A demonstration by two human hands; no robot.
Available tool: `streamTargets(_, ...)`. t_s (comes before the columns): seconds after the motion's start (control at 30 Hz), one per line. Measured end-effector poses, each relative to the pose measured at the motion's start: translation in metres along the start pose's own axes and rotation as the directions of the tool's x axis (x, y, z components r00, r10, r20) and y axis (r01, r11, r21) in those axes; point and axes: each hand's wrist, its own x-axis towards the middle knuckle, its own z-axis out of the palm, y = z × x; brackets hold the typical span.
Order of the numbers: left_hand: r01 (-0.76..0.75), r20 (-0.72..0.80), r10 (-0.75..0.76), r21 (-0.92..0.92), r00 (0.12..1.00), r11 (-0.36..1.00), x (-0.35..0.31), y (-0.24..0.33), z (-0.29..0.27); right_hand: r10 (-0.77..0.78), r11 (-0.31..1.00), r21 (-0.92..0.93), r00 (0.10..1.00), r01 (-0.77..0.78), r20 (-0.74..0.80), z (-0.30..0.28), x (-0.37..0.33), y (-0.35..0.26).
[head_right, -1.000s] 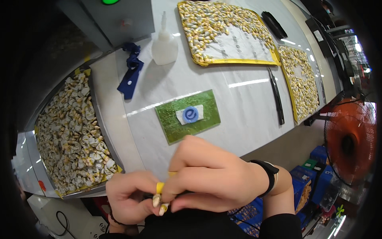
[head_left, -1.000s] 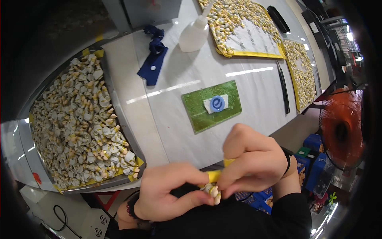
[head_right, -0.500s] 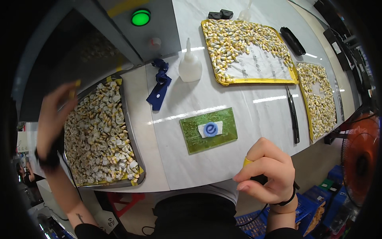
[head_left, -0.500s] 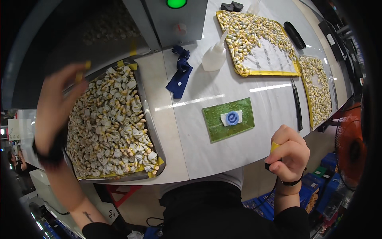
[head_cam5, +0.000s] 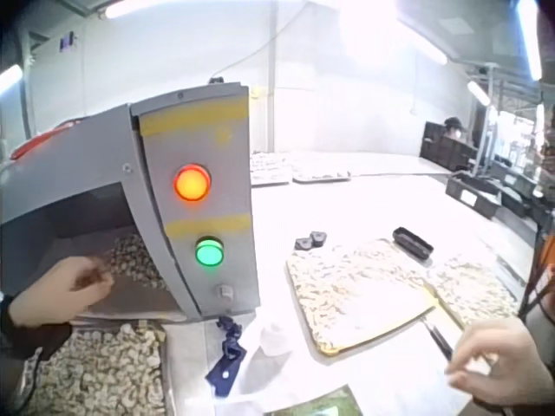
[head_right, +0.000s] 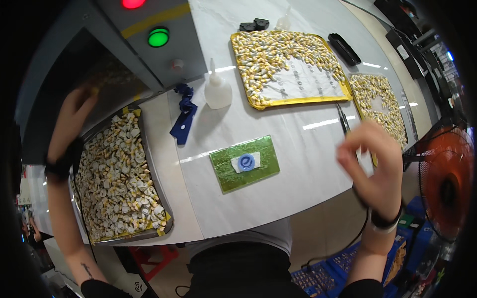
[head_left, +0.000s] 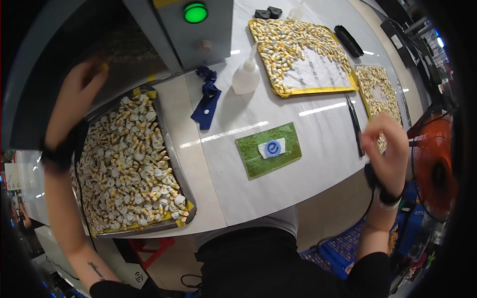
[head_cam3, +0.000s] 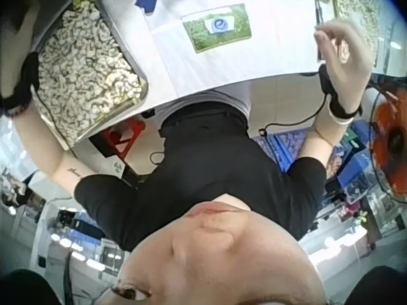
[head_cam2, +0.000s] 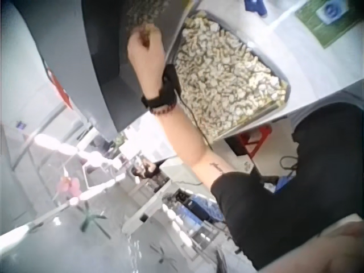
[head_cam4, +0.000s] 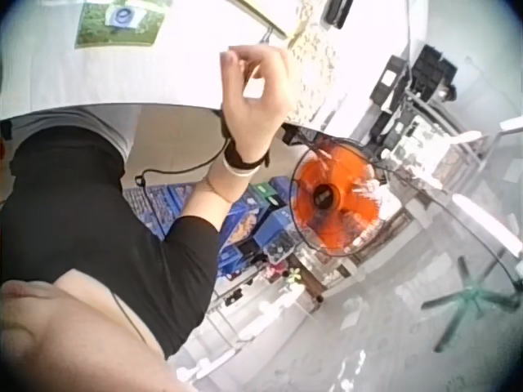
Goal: The person repeatedly picks small white and yellow components from a tray, wraps a yellow band around each, and places the finished units onto a yellow tray. The process is continuous and repetitive, with the person handling items one at a time.
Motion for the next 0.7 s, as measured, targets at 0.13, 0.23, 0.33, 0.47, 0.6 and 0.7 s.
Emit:
streamTargets(0.13, 0.147, 0.246, -0.026, -0.485, 0.969, 0.862, -0.069, 0.128, -0.010, 0.000, 0.986, -0.165, 0.996, 0.015, 0.090, -0.007, 0.053, 0.055)
streamTargets(0.23, -0.024, 0.605, 0.453, -0.582, 0.654, 0.813, -0.110, 0.163, -0.040, -0.147, 0.973, -0.137, 0.954, 0.187, 0.261, 0.027, 0.109, 0.080)
streamTargets(0.33, 0.234, 0.524, 0.524, -0.821, 0.672, 0.521, -0.136, 0.177, 0.002, -0.184, 0.956, -0.178, 0.948, 0.235, 0.261, 0.057, 0.125, 0.103)
streamTargets(0.47, 0.581, 0.663, 0.309, -0.748, 0.682, 0.322, -0.154, 0.176, 0.036, 0.026, 0.928, -0.366, 0.971, 0.065, 0.238, 0.065, 0.125, 0.112)
streamTargets(0.6, 0.475, 0.487, 0.161, -0.873, 0.858, 0.108, -0.177, 0.174, 0.062, -0.027, 0.915, -0.382, 0.962, 0.133, 0.270, 0.071, 0.131, 0.113)
streamTargets(0.7, 0.443, 0.426, 0.166, -0.893, 0.889, -0.082, -0.180, 0.172, 0.074, -0.079, 0.858, -0.473, 0.962, 0.199, 0.261, 0.077, 0.134, 0.115)
